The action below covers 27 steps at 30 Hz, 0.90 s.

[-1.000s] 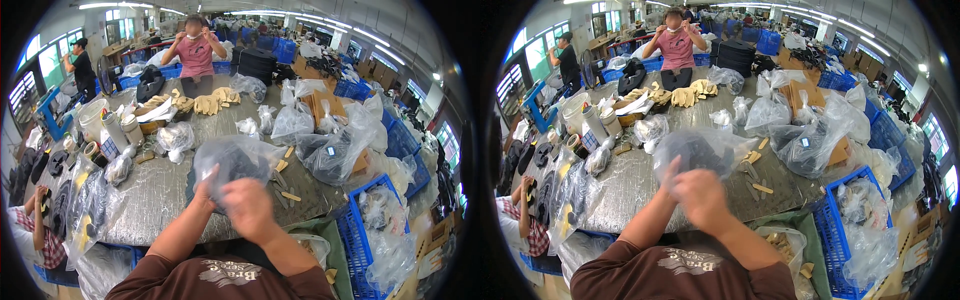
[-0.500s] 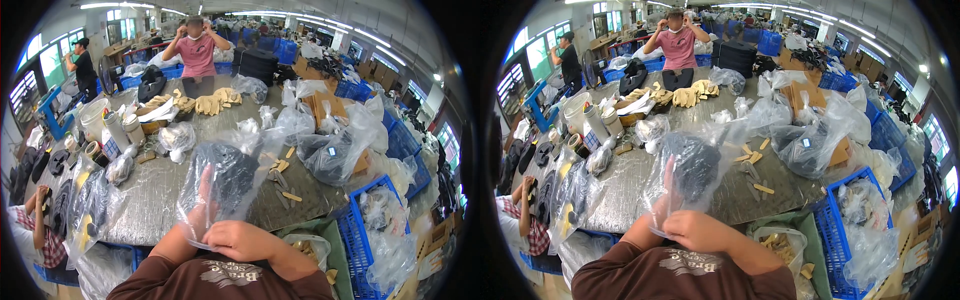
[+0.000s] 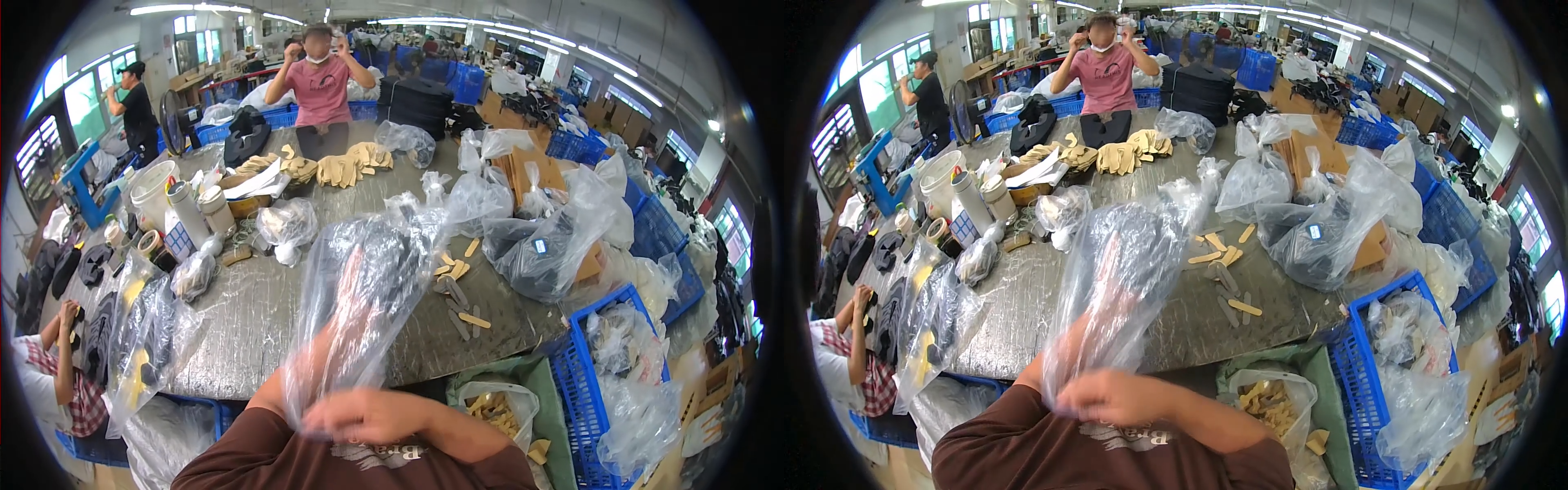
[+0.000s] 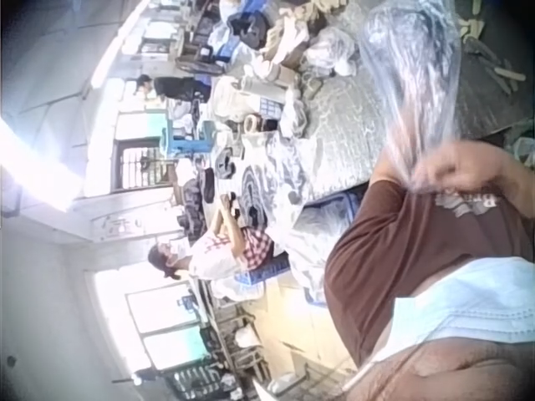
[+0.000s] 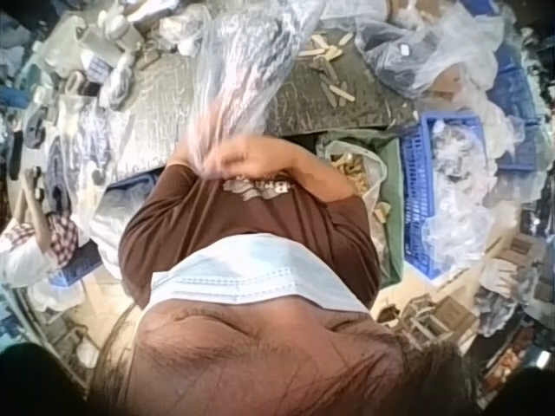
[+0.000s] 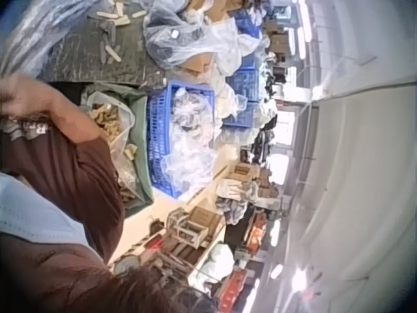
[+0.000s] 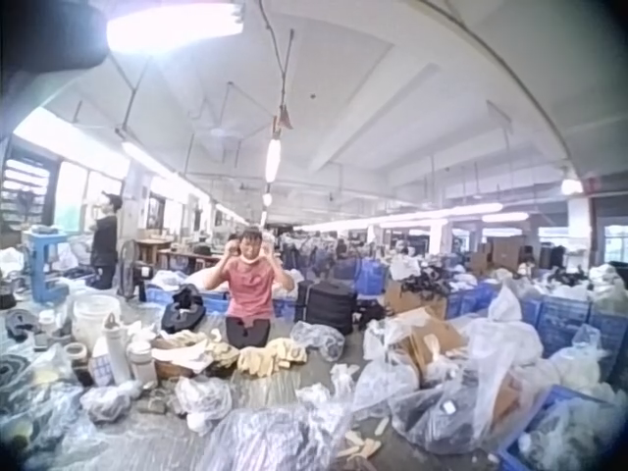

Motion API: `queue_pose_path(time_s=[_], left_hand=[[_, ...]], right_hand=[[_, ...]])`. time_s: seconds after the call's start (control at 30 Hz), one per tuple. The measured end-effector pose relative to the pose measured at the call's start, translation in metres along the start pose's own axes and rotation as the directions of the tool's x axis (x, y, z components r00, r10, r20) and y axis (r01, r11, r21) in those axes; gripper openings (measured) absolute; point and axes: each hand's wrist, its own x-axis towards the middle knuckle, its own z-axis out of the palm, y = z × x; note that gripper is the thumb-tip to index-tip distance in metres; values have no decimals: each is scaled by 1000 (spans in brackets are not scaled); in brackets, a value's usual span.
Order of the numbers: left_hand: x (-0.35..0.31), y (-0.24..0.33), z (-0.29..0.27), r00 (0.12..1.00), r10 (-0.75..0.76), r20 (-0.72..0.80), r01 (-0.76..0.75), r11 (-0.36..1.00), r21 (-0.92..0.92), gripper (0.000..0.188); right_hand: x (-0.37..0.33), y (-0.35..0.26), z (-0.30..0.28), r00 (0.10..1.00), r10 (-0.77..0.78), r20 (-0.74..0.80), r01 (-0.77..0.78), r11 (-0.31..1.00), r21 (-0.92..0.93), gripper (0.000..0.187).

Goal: Pairing black shoe upper components with beige reinforcement strips and placing them into a plastic bag.

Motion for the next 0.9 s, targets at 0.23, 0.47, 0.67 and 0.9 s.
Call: queue_pose_path(time_s=[0.23,0.47,0.67,0.9], left_hand=[[12,-11,9,985,30,169,-56,988,147,53],[-30,-5,25,992,38,122,-76,944,322,59],[-81,12,37,751,447,486,-638,301,709,52],[-238,53,-9,644,748,-159,-177,348,920,47]], right_hand=[[8,-10,6,998,-50,49,52,998,-31,11],[-47,22,-56,167,-385,-907,-128,904,-408,40],[-14,87,-65,509,142,-849,226,929,291,71],[93,99,-5,906,363,-218,44,432,901,75]])
